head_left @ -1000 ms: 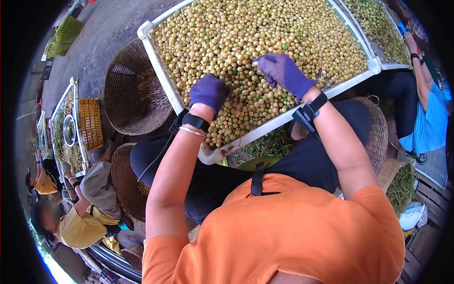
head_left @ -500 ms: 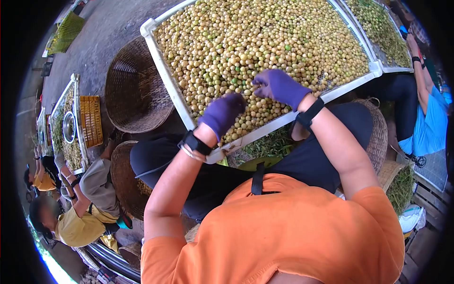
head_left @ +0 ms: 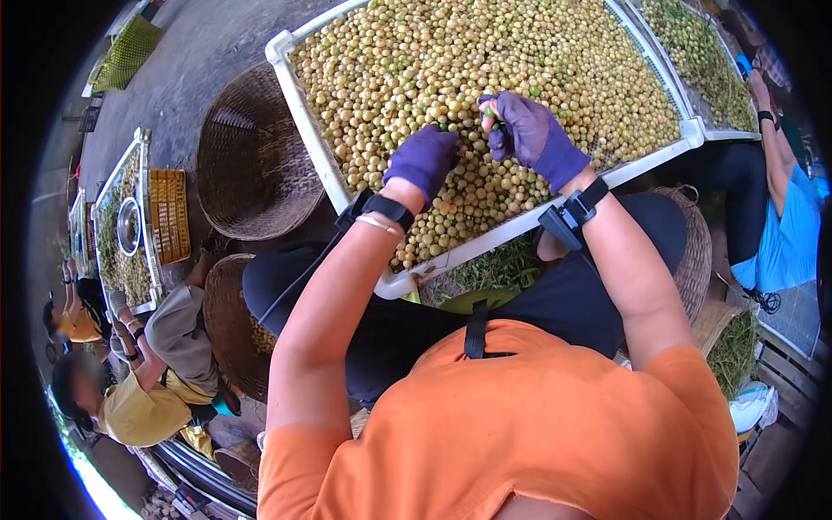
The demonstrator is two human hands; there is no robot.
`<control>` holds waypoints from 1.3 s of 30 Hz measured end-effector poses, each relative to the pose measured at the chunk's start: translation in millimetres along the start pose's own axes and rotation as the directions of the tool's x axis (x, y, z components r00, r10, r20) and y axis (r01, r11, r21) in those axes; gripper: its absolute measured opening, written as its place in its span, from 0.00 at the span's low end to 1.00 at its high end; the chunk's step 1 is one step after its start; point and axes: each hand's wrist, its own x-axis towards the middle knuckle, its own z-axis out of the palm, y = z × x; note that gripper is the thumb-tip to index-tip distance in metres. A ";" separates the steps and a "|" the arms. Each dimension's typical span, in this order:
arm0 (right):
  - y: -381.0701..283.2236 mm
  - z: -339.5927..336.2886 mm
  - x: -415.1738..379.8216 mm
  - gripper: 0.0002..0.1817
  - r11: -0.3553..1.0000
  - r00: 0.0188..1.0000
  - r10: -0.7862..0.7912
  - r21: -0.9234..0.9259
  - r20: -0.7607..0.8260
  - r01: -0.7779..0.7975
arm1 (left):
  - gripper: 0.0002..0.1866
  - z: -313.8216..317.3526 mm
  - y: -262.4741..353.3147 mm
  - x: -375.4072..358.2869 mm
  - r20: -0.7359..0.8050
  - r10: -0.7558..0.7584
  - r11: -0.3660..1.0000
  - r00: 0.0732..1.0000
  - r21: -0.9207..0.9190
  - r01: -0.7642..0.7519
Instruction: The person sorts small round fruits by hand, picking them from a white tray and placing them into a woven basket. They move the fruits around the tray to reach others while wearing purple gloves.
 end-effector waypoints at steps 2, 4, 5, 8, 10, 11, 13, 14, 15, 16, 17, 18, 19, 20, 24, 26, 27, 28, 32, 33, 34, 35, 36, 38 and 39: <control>-3.7 -0.2 -0.2 0.16 0.998 1.000 -0.007 0.054 -0.020 0.008 | 0.09 7.6 1.8 7.1 0.058 0.006 0.994 0.998 0.112 -0.012; -5.6 2.3 0.3 0.16 0.995 0.998 -0.031 0.091 -0.046 0.035 | 0.10 10.6 7.8 5.8 0.053 0.018 0.981 0.998 0.190 -0.028; -5.8 3.2 -0.2 0.16 0.993 0.997 -0.041 0.111 -0.060 0.047 | 0.11 12.8 11.5 4.3 0.062 0.010 0.975 0.998 0.221 -0.023; -5.4 3.5 -0.3 0.17 0.996 0.998 -0.051 0.065 -0.043 0.054 | 0.12 19.1 20.7 -2.6 0.080 -0.018 0.957 0.997 0.292 -0.006; -5.5 4.2 1.1 0.17 0.997 0.998 -0.057 0.051 -0.039 0.059 | 0.11 14.9 27.1 0.0 0.070 -0.067 0.971 0.995 0.234 0.049; -5.4 5.1 0.6 0.17 0.997 0.997 -0.061 0.053 -0.040 0.063 | 0.11 13.3 29.5 0.2 0.066 -0.091 0.976 0.994 0.204 0.076; -5.7 6.1 -0.4 0.17 0.997 0.997 -0.064 0.050 -0.053 0.066 | 0.10 14.4 22.2 10.0 0.154 -0.135 0.973 0.979 0.205 0.102; -6.4 6.3 -0.5 0.17 0.997 0.996 -0.065 0.045 -0.065 0.068 | 0.10 14.1 18.6 14.3 0.195 -0.157 0.971 0.968 0.207 0.116; -7.3 5.9 -1.2 0.17 0.997 0.995 -0.067 0.040 -0.078 0.070 | 0.10 14.8 16.9 14.7 0.185 -0.142 0.975 0.972 0.196 0.105; -8.2 5.1 -2.2 0.17 0.996 0.994 -0.066 0.054 -0.090 0.071 | 0.09 15.6 15.5 14.6 0.174 -0.128 0.978 0.976 0.186 0.095; -9.1 4.3 -2.7 0.17 0.995 0.993 -0.065 0.068 -0.101 0.072 | 0.09 16.5 14.2 14.8 0.163 -0.116 0.980 0.980 0.178 0.086; -9.3 4.1 -2.7 0.18 0.993 0.992 -0.065 0.087 -0.112 0.075 | 0.10 6.7 20.1 10.1 0.184 -0.128 0.979 0.975 0.182 0.094; -9.1 3.5 -1.8 0.18 0.995 0.991 -0.069 0.069 -0.112 0.077 | 0.11 7.9 17.7 7.8 0.176 -0.115 0.986 0.978 0.140 0.090; -7.9 2.3 -0.5 0.18 0.996 0.991 -0.070 0.052 -0.113 0.076 | 0.11 12.2 12.6 3.8 0.172 -0.102 0.991 0.980 0.098 0.086; -3.2 -1.3 -1.9 0.17 0.991 0.997 -0.071 0.109 -0.040 0.075 | 0.13 8.4 1.0 -5.0 0.228 -0.209 0.913 0.951 -0.304 0.274; -0.6 -1.3 -1.0 0.16 0.982 0.996 -0.092 0.166 0.008 0.089 | 0.14 -11.3 14.0 -13.7 0.320 -0.359 0.539 0.877 -0.696 0.475; 0.1 -0.6 -0.2 0.16 0.976 0.994 -0.103 0.195 0.034 0.094 | 0.11 -27.6 21.2 -21.0 0.388 -0.359 0.237 0.849 -0.842 0.485; -2.0 0.6 -0.8 0.16 0.994 0.996 -0.083 0.074 0.028 0.081 | 0.10 -31.0 16.1 -29.6 0.401 -0.288 0.011 0.870 -0.907 0.422; -1.2 8.3 0.8 0.17 0.978 1.000 0.008 -0.209 -0.005 -0.009 | 0.08 -55.7 -9.6 -57.4 0.361 -0.057 -0.605 0.931 -0.754 0.255; 0.1 11.1 0.9 0.17 0.964 0.999 0.043 -0.261 -0.004 -0.043 | 0.07 -66.7 -10.5 -62.7 0.379 -0.119 -0.591 0.918 -0.770 0.241; 1.2 15.2 1.2 0.17 0.947 0.997 0.077 -0.313 -0.003 -0.074 | 0.08 -66.3 -20.0 -66.6 0.354 -0.168 -0.535 0.920 -0.816 0.217; 2.4 18.7 2.2 0.18 0.926 0.994 0.111 -0.364 -0.004 -0.105 | 0.10 -62.2 -32.2 -70.6 0.326 -0.214 -0.475 0.921 -0.858 0.194; 6.9 22.5 5.5 0.18 0.918 0.992 0.118 -0.378 -0.034 -0.122 | 0.11 -63.7 -38.3 -73.9 0.294 -0.260 -0.412 0.920 -0.895 0.170; 10.0 23.5 6.8 0.17 0.904 0.992 0.122 -0.409 -0.023 -0.121 | 0.12 -67.5 -49.5 -81.0 0.300 -0.399 -0.128 0.866 -0.954 0.271; 9.8 25.6 6.4 0.17 0.897 0.992 0.124 -0.425 -0.019 -0.120 | 0.12 -69.6 -51.9 -83.2 0.285 -0.467 0.013 0.837 -0.944 0.329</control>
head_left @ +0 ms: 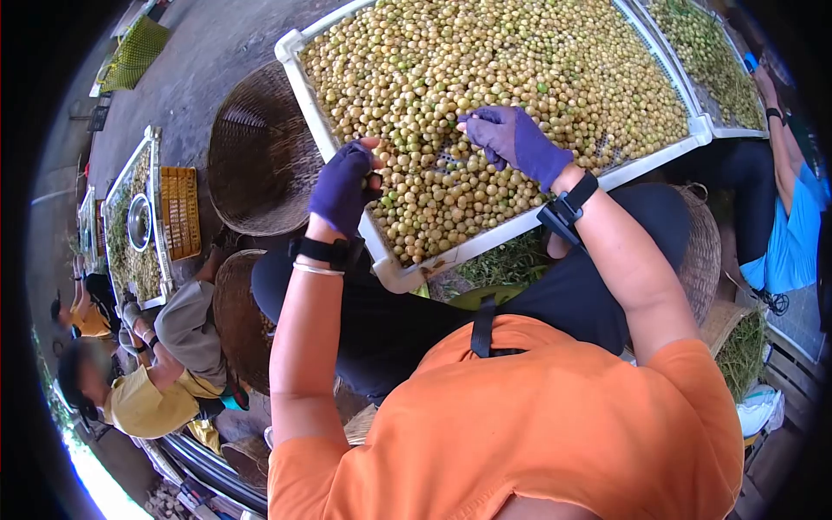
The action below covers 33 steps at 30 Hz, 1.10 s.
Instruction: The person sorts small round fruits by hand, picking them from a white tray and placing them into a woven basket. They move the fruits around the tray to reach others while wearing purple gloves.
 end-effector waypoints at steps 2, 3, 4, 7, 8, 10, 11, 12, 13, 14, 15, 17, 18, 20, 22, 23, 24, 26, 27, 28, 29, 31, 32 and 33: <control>-2.1 4.7 -1.2 0.17 1.000 1.000 -0.013 0.002 -0.024 0.013 | 0.13 8.7 -4.2 10.4 -0.143 0.020 0.942 0.989 0.334 0.029; -3.2 4.3 -1.3 0.17 1.000 1.000 -0.019 -0.021 -0.026 0.018 | 0.15 8.4 -15.3 20.4 -0.076 0.068 0.850 0.995 0.527 -0.017; -3.9 4.3 -1.8 0.17 0.999 0.999 -0.023 -0.042 -0.028 0.021 | 0.16 14.1 -22.4 24.2 -0.001 0.097 0.717 0.995 0.693 -0.069; 1.8 7.3 0.6 0.16 0.981 0.992 -0.124 -0.148 0.002 0.123 | 0.22 39.9 -34.2 20.9 0.144 0.246 0.168 0.958 0.967 -0.189; 7.3 8.9 2.7 0.16 0.967 0.983 -0.185 -0.177 0.021 0.185 | 0.20 51.9 -27.1 25.1 0.075 0.074 0.074 0.994 0.994 -0.080; 18.8 13.3 9.5 0.16 0.884 0.942 -0.332 -0.334 0.045 0.328 | 0.16 45.0 -38.7 38.7 0.107 0.100 0.089 0.989 0.989 -0.116; 23.9 13.8 12.8 0.16 0.826 0.914 -0.401 -0.406 0.063 0.390 | 0.14 39.3 -44.1 42.8 0.128 0.167 0.256 0.978 0.952 -0.168; 20.4 15.6 11.4 0.16 0.889 0.947 -0.316 -0.332 0.055 0.316 | 0.12 34.2 -46.7 42.6 0.134 0.233 0.410 0.963 0.884 -0.222; 13.1 18.9 7.7 0.16 0.938 0.972 -0.229 -0.254 0.055 0.235 | 0.10 41.5 -33.5 30.9 0.126 0.297 0.548 0.947 0.789 -0.277; 6.1 21.8 4.2 0.16 0.974 0.988 -0.140 -0.173 0.064 0.149 | 0.10 47.9 -18.0 18.7 -0.003 -0.027 0.899 1.000 0.437 0.026; 1.0 22.7 2.4 0.16 0.988 0.992 -0.102 -0.106 0.073 0.109 | 0.12 48.0 -13.6 9.0 0.088 -0.083 0.988 0.993 0.140 0.070; -7.9 20.4 -3.1 0.16 0.997 0.993 -0.077 -0.016 0.093 0.079 | 0.13 45.3 -9.0 0.3 0.233 -0.111 0.965 0.966 -0.208 0.161; -10.4 18.9 -4.9 0.17 0.998 0.992 -0.064 0.027 0.104 0.062 | 0.13 44.5 -7.9 -1.3 0.273 -0.113 0.950 0.955 -0.252 0.184; -11.9 15.8 -6.4 0.17 0.994 0.988 -0.109 -0.001 0.113 0.110 | 0.12 44.6 -12.5 -6.7 0.319 0.017 0.993 0.948 -0.114 0.020; -8.3 13.7 -2.5 0.17 0.976 0.979 -0.175 -0.108 0.108 0.187 | 0.10 46.6 -19.1 -15.9 0.393 0.254 0.898 0.884 0.243 -0.367; -1.1 13.4 3.6 0.17 0.951 0.970 -0.220 -0.200 0.101 0.237 | 0.10 44.7 -17.5 -18.4 0.576 0.335 0.571 0.745 0.505 -0.648; 5.6 14.3 7.2 0.17 0.914 0.959 -0.265 -0.290 0.099 0.283 | 0.12 49.6 -27.9 -19.4 0.625 0.272 0.700 0.732 0.393 -0.596; 15.0 18.7 4.5 0.17 0.696 0.913 -0.382 -0.606 0.141 0.384 | 0.15 75.6 -39.7 -47.6 0.694 -0.071 0.881 0.717 0.380 -0.281; 18.8 20.7 4.4 0.16 0.542 0.885 -0.431 -0.733 0.178 0.411 | 0.18 83.2 -55.2 -56.8 0.727 -0.170 0.675 0.665 0.577 -0.459; 23.6 23.2 6.3 0.16 0.522 0.887 -0.414 -0.746 0.202 0.413 | 0.20 97.4 -64.7 -67.9 0.693 -0.286 0.261 0.662 0.721 -0.642; 28.2 25.5 8.6 0.15 0.500 0.890 -0.397 -0.760 0.225 0.415 | 0.20 106.6 -58.7 -82.1 0.620 -0.334 0.156 0.709 0.779 -0.608; 25.1 28.6 9.5 0.14 0.470 0.902 -0.349 -0.785 0.254 0.403 | 0.21 111.4 -57.0 -95.1 0.556 -0.314 -0.040 0.770 0.802 -0.596; 22.9 29.6 10.7 0.13 0.419 0.898 -0.351 -0.814 0.264 0.403 | 0.22 108.1 -67.4 -94.8 0.573 -0.253 -0.130 0.780 0.778 -0.614; 20.7 30.7 12.5 0.13 0.368 0.894 -0.353 -0.838 0.275 0.403 | 0.23 107.6 -69.2 -94.3 0.590 -0.192 -0.222 0.784 0.752 -0.621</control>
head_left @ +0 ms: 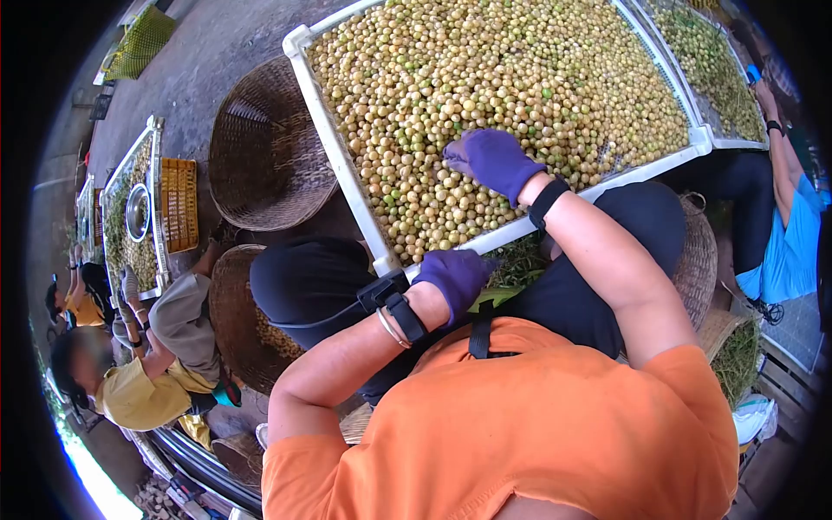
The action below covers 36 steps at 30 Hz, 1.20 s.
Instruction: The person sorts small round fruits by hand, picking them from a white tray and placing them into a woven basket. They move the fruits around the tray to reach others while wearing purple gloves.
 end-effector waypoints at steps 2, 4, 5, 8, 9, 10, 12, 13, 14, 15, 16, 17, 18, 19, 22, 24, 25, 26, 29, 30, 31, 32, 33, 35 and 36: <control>-2.4 1.1 5.5 0.11 0.994 0.999 -0.026 -0.110 0.021 0.028 | 0.24 0.5 -2.0 4.3 0.033 -0.042 0.997 0.999 0.059 0.040; -1.8 10.0 8.8 0.09 0.974 0.997 -0.046 -0.220 0.061 0.058 | 0.23 -6.5 -2.5 5.0 0.066 -0.083 0.997 0.994 -0.003 0.084; -1.9 14.7 10.9 0.08 0.965 0.997 -0.033 -0.259 0.067 0.049 | 0.21 -11.1 -3.2 2.6 0.086 -0.104 0.989 0.991 -0.095 0.112; -6.1 23.0 13.5 0.07 0.936 0.997 -0.037 -0.346 0.067 0.058 | 0.22 -21.2 -13.3 -1.9 -0.001 -0.222 0.942 0.975 -0.258 0.214; -8.3 24.0 11.3 0.06 0.931 0.997 -0.063 -0.358 0.051 0.078 | 0.23 -24.1 -21.9 -2.1 -0.053 -0.271 0.924 0.961 -0.294 0.245; -8.6 25.1 10.4 0.06 0.924 0.995 -0.089 -0.371 0.036 0.096 | 0.25 -24.2 -39.7 -0.7 -0.170 -0.303 0.919 0.938 -0.312 0.240; -8.9 28.8 10.7 0.07 0.926 0.998 -0.055 -0.372 0.033 0.063 | 0.20 -27.1 -74.4 3.4 -0.169 -0.517 0.798 0.839 -0.451 0.400; -9.3 29.4 11.7 0.07 0.927 0.999 -0.039 -0.373 0.028 0.047 | 0.17 -31.9 -95.3 8.6 -0.163 -0.543 0.766 0.823 -0.497 0.407; -7.7 27.2 11.0 0.08 0.965 0.999 -0.049 -0.260 -0.017 0.043 | 0.15 -21.6 -120.5 14.8 -0.310 -0.509 0.798 0.803 -0.519 0.305; -4.5 23.7 9.1 0.09 0.988 0.996 -0.055 -0.145 -0.064 0.046 | 0.13 -5.5 -147.5 28.4 -0.324 -0.579 0.641 0.748 -0.748 0.173; -3.6 20.0 7.8 0.10 0.998 0.993 -0.056 -0.025 -0.108 0.053 | 0.13 -19.6 -151.6 32.0 -0.213 -0.640 0.507 0.738 -0.839 0.198; -2.4 16.3 9.6 0.11 0.967 0.992 0.060 0.252 -0.113 -0.030 | 0.13 -32.7 -154.9 35.4 -0.094 -0.682 0.358 0.725 -0.908 0.219; -1.5 8.4 12.7 0.12 0.855 0.982 0.171 0.508 -0.084 -0.106 | 0.12 -34.3 -164.8 44.1 -0.135 -0.689 0.411 0.713 -0.882 0.231; -5.0 -5.4 13.9 0.14 0.671 0.963 0.268 0.721 -0.021 -0.171 | 0.12 -37.6 -169.4 49.9 -0.173 -0.693 0.460 0.700 -0.854 0.244; -5.1 -32.4 8.1 0.16 0.076 0.942 0.335 0.996 0.027 -0.055 | 0.15 -39.8 -171.2 67.0 -0.257 -0.688 0.579 0.678 -0.758 0.300; 0.0 -33.4 13.9 0.16 -0.086 0.933 0.357 0.996 0.038 -0.008 | 0.18 -41.8 -169.6 81.4 -0.208 -0.675 0.638 0.707 -0.645 0.420; 2.8 -35.6 16.6 0.15 -0.096 0.933 0.358 0.995 0.047 -0.013 | 0.16 -40.4 -164.0 83.4 -0.275 -0.638 0.726 0.719 -0.525 0.443; 6.2 -38.1 19.1 0.15 -0.105 0.932 0.358 0.994 0.056 -0.019 | 0.15 -40.9 -165.7 91.0 -0.189 -0.604 0.756 0.774 -0.443 0.482; 15.9 -31.4 26.2 0.14 0.352 0.909 0.411 0.908 0.068 -0.227 | 0.14 -51.2 -145.7 85.4 0.012 -0.453 0.863 0.891 -0.244 0.442; 20.7 -20.4 26.7 0.13 0.712 0.915 0.370 0.681 -0.160 -0.169 | 0.15 -50.6 -140.7 77.2 0.060 -0.410 0.889 0.910 -0.198 0.414; 24.1 -13.5 24.7 0.14 0.860 0.951 0.246 0.495 -0.188 -0.124 | 0.16 -53.1 -136.8 70.1 0.110 -0.366 0.912 0.924 -0.153 0.379; 27.3 -6.3 19.8 0.14 0.957 0.976 0.117 0.285 -0.186 -0.061 | 0.17 -57.4 -134.8 65.7 0.208 -0.383 0.910 0.900 -0.083 0.406; 24.2 -6.2 16.5 0.14 0.998 0.988 -0.007 0.061 -0.155 0.017 | 0.17 -61.8 -137.3 61.3 0.169 -0.400 0.895 0.901 -0.141 0.424; 21.3 -8.5 16.8 0.14 0.977 0.999 0.045 0.207 -0.017 -0.041 | 0.18 -69.1 -144.9 51.4 0.093 -0.433 0.859 0.897 -0.260 0.441; 19.8 -13.7 17.6 0.14 0.964 0.996 0.081 0.258 -0.049 -0.066 | 0.19 -78.3 -142.5 46.9 0.040 -0.552 0.763 0.833 -0.378 0.524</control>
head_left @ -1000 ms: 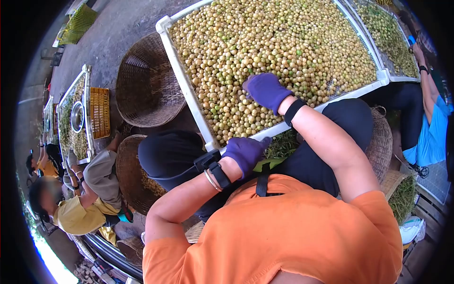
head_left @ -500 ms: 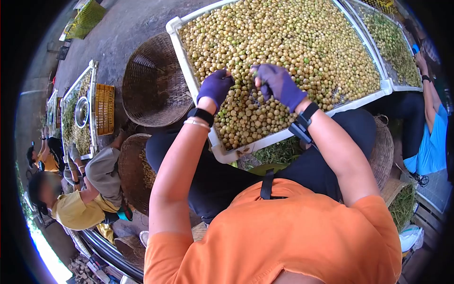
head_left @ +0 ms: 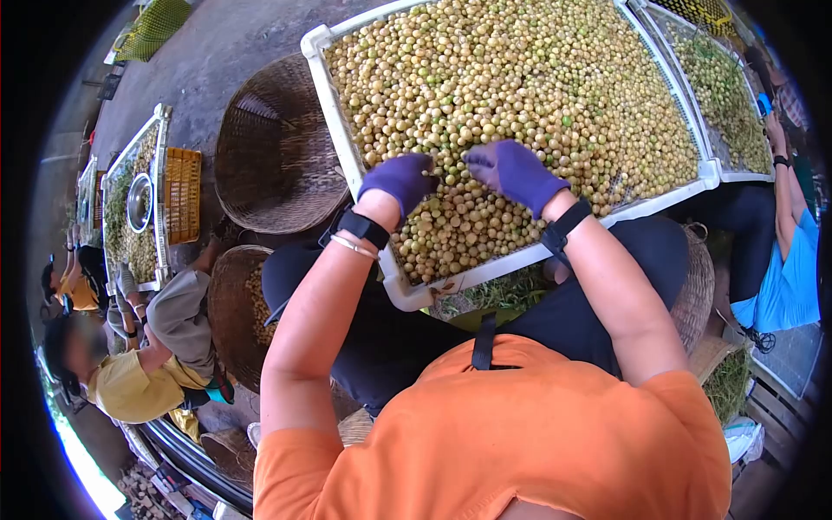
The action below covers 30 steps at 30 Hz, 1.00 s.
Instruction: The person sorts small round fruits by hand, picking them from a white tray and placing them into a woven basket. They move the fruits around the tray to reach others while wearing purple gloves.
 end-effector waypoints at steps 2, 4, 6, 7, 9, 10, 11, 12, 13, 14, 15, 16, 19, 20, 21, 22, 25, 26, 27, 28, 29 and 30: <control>-2.2 -9.0 2.1 0.14 0.988 0.986 0.139 0.075 -0.097 -0.132 | 0.18 13.4 -23.9 28.2 -0.183 0.000 0.984 0.983 -0.175 -0.033; 5.8 -6.5 5.2 0.14 0.994 0.984 0.105 0.001 -0.143 -0.106 | 0.18 14.5 -22.0 33.1 -0.296 -0.008 0.946 0.955 -0.311 -0.088; 5.7 -3.9 7.8 0.12 0.994 0.992 0.059 -0.083 -0.114 -0.068 | 0.18 20.0 -12.5 37.9 -0.265 0.136 0.949 0.955 -0.241 -0.202; 3.7 -1.1 7.4 0.12 0.989 0.996 0.018 -0.144 -0.089 -0.031 | 0.18 21.8 -9.1 39.9 -0.246 0.205 0.944 0.947 -0.207 -0.258; 3.5 6.6 5.1 0.11 0.964 0.998 -0.056 -0.263 -0.032 0.046 | 0.16 22.5 -2.9 45.2 -0.127 0.150 0.984 0.981 -0.080 -0.161; 4.3 10.0 5.5 0.12 0.963 0.996 -0.067 -0.264 -0.063 0.048 | 0.15 22.3 0.6 48.1 -0.066 0.117 0.993 0.991 -0.012 -0.118; 8.2 8.4 5.9 0.12 0.982 0.998 -0.022 -0.188 -0.061 0.011 | 0.14 21.6 3.1 50.7 -0.008 0.080 0.995 0.997 0.060 -0.080; 2.6 -1.1 6.9 0.12 0.994 0.998 0.023 -0.109 -0.057 -0.029 | 0.14 20.2 -2.2 52.8 -0.006 0.068 0.995 0.998 0.068 -0.067; -0.2 -7.0 7.4 0.12 0.997 0.997 0.067 -0.031 -0.049 -0.069 | 0.15 21.3 -5.9 52.8 -0.109 -0.013 0.997 0.994 0.076 0.021; 2.7 -9.1 5.9 0.13 0.994 0.982 0.098 0.062 -0.163 -0.089 | 0.16 23.2 -11.8 49.4 -0.196 -0.016 0.999 0.980 0.044 0.026; 3.6 -14.2 4.6 0.13 0.995 0.984 0.099 0.037 -0.149 -0.095 | 0.17 20.5 -15.4 43.2 -0.285 -0.023 1.000 0.958 0.013 0.027; 4.2 -20.4 3.7 0.14 0.995 0.986 0.100 0.012 -0.137 -0.099 | 0.21 24.9 -21.0 42.1 -0.405 0.003 0.996 0.914 -0.077 -0.037; -5.9 -31.8 -1.2 0.14 0.985 0.993 0.119 -0.127 0.009 -0.117 | 0.19 11.1 -8.4 32.8 -0.249 -0.067 0.989 0.966 -0.148 0.030; -4.2 -25.9 -4.7 0.13 0.979 0.994 0.106 -0.180 0.039 -0.098 | 0.18 18.3 -11.6 35.2 -0.252 0.041 0.985 0.967 -0.153 -0.082; -1.6 -19.3 -7.1 0.13 0.970 0.993 0.096 -0.232 0.071 -0.077 | 0.17 23.8 -10.2 37.2 -0.195 0.074 0.991 0.978 -0.099 -0.095; -0.2 -12.0 -7.7 0.12 0.948 0.984 0.115 -0.311 0.140 -0.067 | 0.17 29.9 -7.2 39.6 -0.136 0.102 0.993 0.985 -0.046 -0.109; -1.7 4.4 -15.6 0.11 0.919 0.993 0.040 -0.394 0.111 0.007 | 0.16 39.6 2.6 43.1 -0.054 0.136 0.987 0.989 0.089 -0.131; 0.1 10.5 -17.3 0.11 0.925 0.992 0.045 -0.381 0.121 0.005 | 0.16 42.0 3.2 45.6 -0.041 0.133 0.986 0.990 0.104 -0.128; -2.0 13.1 -17.8 0.11 0.929 0.990 0.050 -0.370 0.129 0.001 | 0.16 40.9 6.3 47.4 -0.030 0.133 0.984 0.991 0.120 -0.128; -2.9 14.1 -18.2 0.11 0.933 0.989 0.056 -0.359 0.137 -0.003 | 0.15 38.6 9.9 50.8 0.073 0.093 0.985 0.993 0.142 -0.103; -2.3 12.7 -18.0 0.11 0.959 0.980 0.081 -0.282 0.182 -0.026 | 0.15 38.0 11.5 51.2 0.098 0.092 0.984 0.991 0.143 -0.106; -11.8 3.3 -15.2 0.12 0.978 0.968 0.100 -0.202 0.230 -0.054 | 0.15 38.8 11.5 50.7 0.125 0.090 0.983 0.988 0.145 -0.108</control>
